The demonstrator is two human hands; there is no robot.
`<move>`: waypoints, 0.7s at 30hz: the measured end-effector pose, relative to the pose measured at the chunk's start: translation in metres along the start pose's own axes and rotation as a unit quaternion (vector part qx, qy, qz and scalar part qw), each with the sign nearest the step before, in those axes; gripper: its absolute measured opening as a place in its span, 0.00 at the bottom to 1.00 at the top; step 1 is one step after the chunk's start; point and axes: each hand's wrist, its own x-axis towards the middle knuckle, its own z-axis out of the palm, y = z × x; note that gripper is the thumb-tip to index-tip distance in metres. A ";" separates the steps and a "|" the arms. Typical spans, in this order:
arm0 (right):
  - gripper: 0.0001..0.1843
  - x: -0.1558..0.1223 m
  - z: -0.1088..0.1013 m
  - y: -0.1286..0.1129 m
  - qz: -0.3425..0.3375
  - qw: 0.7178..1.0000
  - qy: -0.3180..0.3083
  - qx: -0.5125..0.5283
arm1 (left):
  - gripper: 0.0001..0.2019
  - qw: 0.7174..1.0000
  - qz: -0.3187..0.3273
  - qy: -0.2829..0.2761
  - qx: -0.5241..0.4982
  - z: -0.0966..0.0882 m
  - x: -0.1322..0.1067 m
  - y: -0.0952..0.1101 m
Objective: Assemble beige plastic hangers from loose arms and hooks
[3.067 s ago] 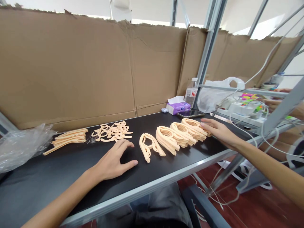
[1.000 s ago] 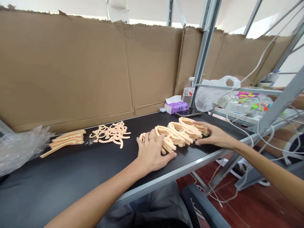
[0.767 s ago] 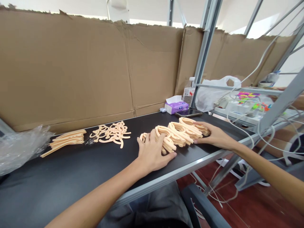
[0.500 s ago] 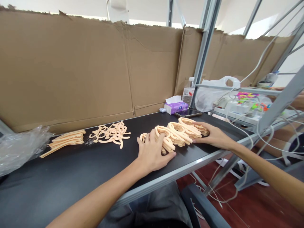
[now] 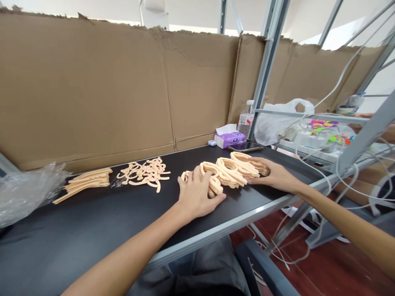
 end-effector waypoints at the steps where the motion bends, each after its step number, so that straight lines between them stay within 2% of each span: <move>1: 0.44 0.001 0.001 0.000 -0.001 1.000 0.002 -0.001 | 0.34 1.000 -0.001 -0.001 -0.001 0.000 0.000 -0.001; 11: 0.45 0.010 0.008 0.001 -0.003 1.000 0.007 -0.006 | 0.34 1.000 -0.001 -0.008 0.009 -0.002 0.007 -0.012; 21: 0.47 0.031 0.023 -0.003 -0.007 1.000 0.012 -0.012 | 0.34 1.000 -0.001 -0.013 0.004 -0.006 0.017 -0.034</move>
